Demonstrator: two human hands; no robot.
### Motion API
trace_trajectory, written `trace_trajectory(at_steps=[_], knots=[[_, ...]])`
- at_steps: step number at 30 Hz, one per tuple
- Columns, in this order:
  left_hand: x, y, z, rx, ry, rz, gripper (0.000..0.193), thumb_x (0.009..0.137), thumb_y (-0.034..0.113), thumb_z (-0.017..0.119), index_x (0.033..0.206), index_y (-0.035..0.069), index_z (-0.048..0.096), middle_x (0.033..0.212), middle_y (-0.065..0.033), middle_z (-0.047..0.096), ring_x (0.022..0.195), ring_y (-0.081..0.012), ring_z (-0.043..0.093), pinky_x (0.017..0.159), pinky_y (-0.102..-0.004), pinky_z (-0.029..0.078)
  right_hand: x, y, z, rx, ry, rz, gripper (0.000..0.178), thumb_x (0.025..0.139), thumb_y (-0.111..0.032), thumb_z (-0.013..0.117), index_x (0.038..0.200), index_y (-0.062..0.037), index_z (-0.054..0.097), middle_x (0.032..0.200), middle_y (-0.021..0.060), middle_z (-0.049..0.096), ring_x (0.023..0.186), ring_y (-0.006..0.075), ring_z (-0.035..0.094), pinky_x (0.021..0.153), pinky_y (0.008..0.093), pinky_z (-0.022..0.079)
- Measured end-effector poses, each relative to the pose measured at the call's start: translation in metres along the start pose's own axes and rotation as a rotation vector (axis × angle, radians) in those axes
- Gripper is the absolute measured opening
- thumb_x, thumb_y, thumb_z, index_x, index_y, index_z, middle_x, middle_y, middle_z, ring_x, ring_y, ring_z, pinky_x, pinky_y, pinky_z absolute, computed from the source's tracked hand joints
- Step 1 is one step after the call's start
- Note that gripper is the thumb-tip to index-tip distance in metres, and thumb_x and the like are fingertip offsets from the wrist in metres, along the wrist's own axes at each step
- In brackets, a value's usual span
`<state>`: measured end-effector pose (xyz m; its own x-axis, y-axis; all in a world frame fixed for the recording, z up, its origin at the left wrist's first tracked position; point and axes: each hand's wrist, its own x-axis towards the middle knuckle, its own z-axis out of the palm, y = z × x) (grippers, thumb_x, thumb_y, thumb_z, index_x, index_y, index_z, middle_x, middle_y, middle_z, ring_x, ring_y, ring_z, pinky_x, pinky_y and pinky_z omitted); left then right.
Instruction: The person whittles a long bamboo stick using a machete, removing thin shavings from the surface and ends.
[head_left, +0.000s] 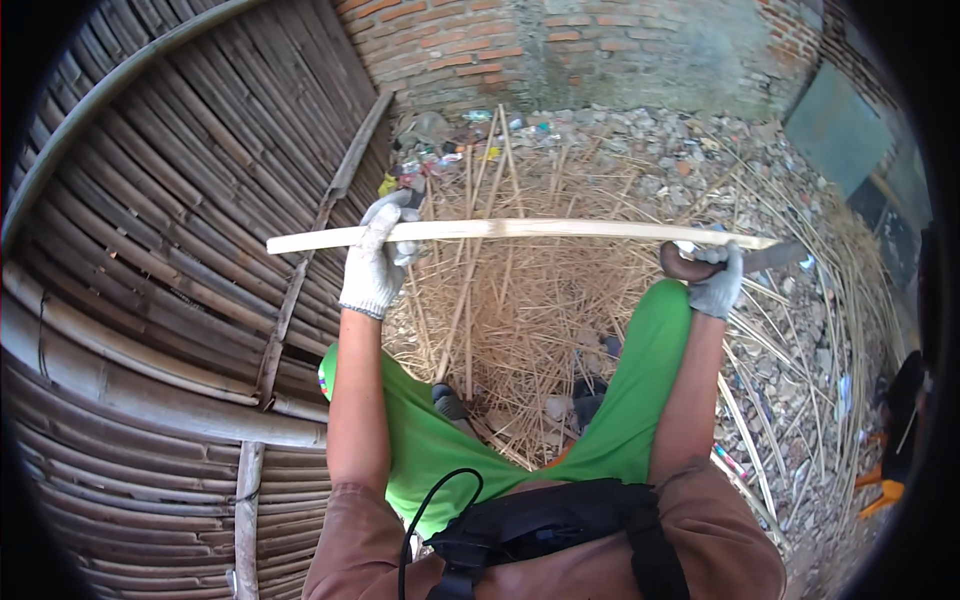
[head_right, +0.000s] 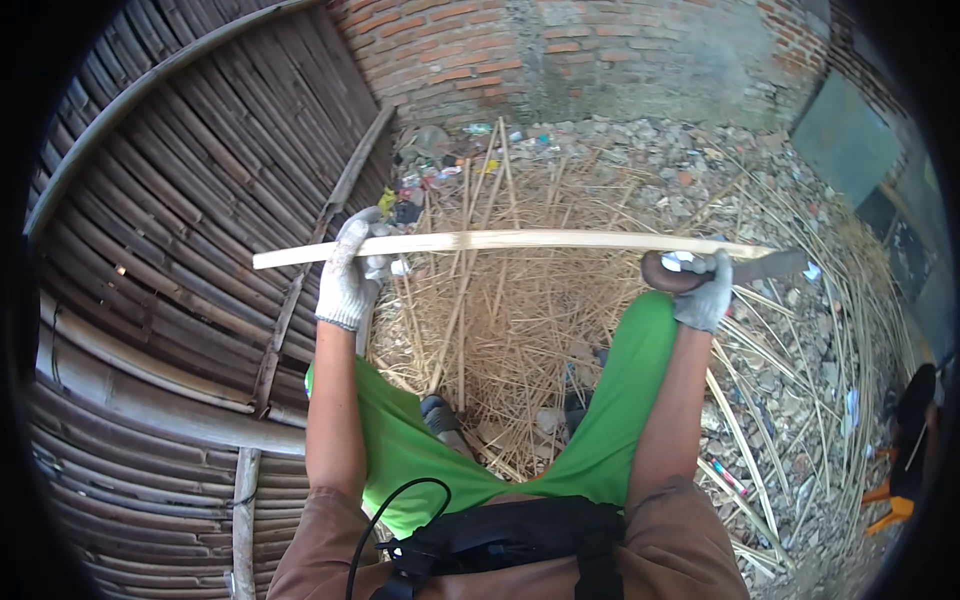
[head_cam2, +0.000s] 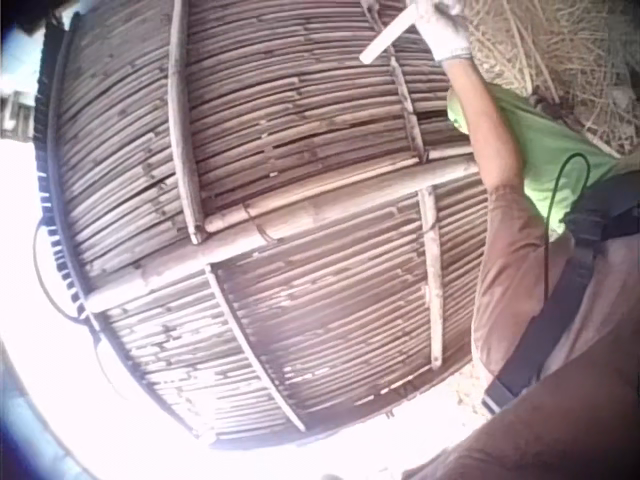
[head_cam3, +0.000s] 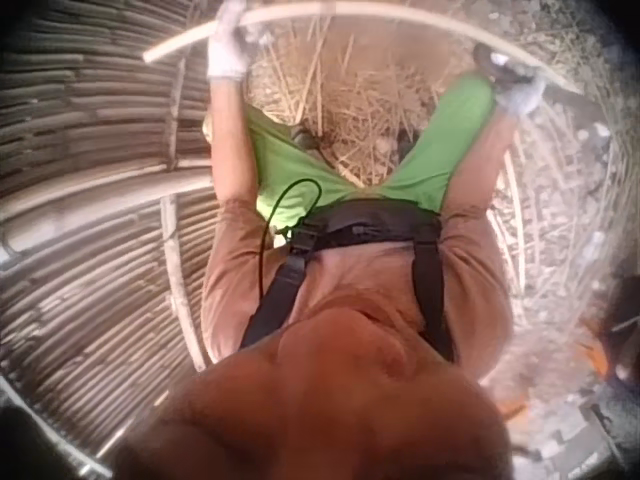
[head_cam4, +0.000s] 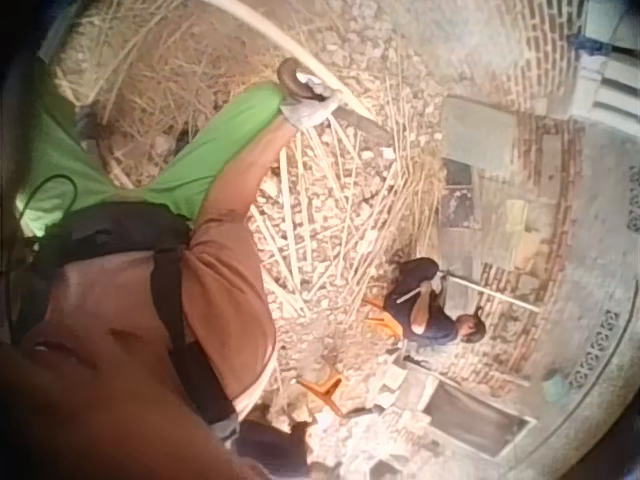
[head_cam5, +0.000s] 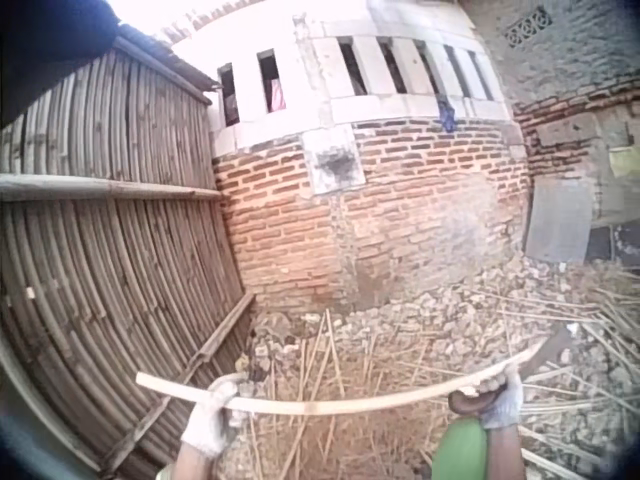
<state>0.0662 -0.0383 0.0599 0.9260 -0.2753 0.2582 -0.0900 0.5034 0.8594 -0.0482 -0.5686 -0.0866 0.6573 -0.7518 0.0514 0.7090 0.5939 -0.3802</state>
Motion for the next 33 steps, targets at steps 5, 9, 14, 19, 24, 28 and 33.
trace_trajectory(at_steps=[5,9,14,19,24,28,33], knots=[[0.007,-0.021,0.011,-0.165,-0.003,-0.063,0.042,0.102,0.016,0.074,0.140,0.002,0.063,0.101,-0.0061,0.071,0.072,-0.0139,0.061,0.062,-0.0266,0.049,-0.014,0.011,0.018,0.045,-0.005,0.036,0.023,0.109,-0.024,0.064,0.090,-0.0154,0.055,0.070,-0.0025,0.053,0.061,0.0162,0.056,0.063,0.0384,0.054],[0.010,-0.041,0.022,-0.186,-0.022,-0.138,0.043,0.102,0.014,0.075,0.140,-0.001,0.062,0.105,-0.0089,0.073,0.080,-0.0146,0.066,0.072,-0.0274,0.057,-0.020,0.022,0.027,0.081,0.028,0.009,0.014,0.108,-0.020,0.066,0.098,-0.0146,0.057,0.072,-0.0022,0.053,0.061,0.0163,0.055,0.062,0.0392,0.055],[0.012,-0.053,0.025,-0.191,0.010,-0.238,0.046,0.099,0.008,0.077,0.141,-0.002,0.062,0.112,-0.0104,0.072,0.087,-0.0173,0.067,0.075,-0.0294,0.058,-0.020,0.032,0.031,0.123,0.030,0.016,0.014,0.105,-0.017,0.069,0.102,-0.0146,0.057,0.072,-0.0021,0.054,0.060,0.0171,0.056,0.060,0.0397,0.057],[0.012,-0.047,0.020,-0.314,-0.051,-0.308,0.053,0.093,0.002,0.076,0.143,-0.002,0.058,0.113,-0.0108,0.071,0.090,-0.0222,0.067,0.077,-0.0351,0.058,-0.019,0.036,0.032,0.145,0.069,-0.022,0.017,0.105,-0.023,0.073,0.102,-0.0125,0.060,0.071,-0.0001,0.055,0.059,0.0190,0.057,0.058,0.0408,0.058],[0.009,-0.045,0.028,-0.341,-0.128,-0.286,0.064,0.084,-0.005,0.075,0.145,-0.001,0.057,0.112,-0.0084,0.069,0.092,-0.0237,0.066,0.080,-0.0367,0.058,-0.014,0.037,0.030,0.131,0.093,-0.032,0.017,0.108,-0.029,0.069,0.110,-0.0134,0.062,0.072,-0.0029,0.053,0.062,0.0151,0.054,0.060,0.0348,0.053],[0.009,-0.048,0.030,-0.278,-0.177,-0.177,0.076,0.075,-0.006,0.077,0.148,-0.003,0.055,0.107,-0.0051,0.066,0.096,-0.0232,0.066,0.086,-0.0382,0.058,-0.013,0.034,0.027,0.252,0.063,0.037,0.018,0.105,-0.022,0.072,0.099,-0.0118,0.059,0.073,-0.0009,0.054,0.063,0.0165,0.056,0.059,0.0346,0.051],[0.009,-0.054,0.017,-0.226,-0.217,-0.086,0.067,0.083,-0.001,0.077,0.147,0.001,0.059,0.113,-0.0035,0.068,0.108,-0.0201,0.066,0.096,-0.0376,0.054,-0.015,0.031,0.027,0.111,0.075,-0.004,0.021,0.110,-0.027,0.063,0.096,-0.0125,0.058,0.075,-0.0011,0.056,0.065,0.0153,0.057,0.063,0.0350,0.053]])
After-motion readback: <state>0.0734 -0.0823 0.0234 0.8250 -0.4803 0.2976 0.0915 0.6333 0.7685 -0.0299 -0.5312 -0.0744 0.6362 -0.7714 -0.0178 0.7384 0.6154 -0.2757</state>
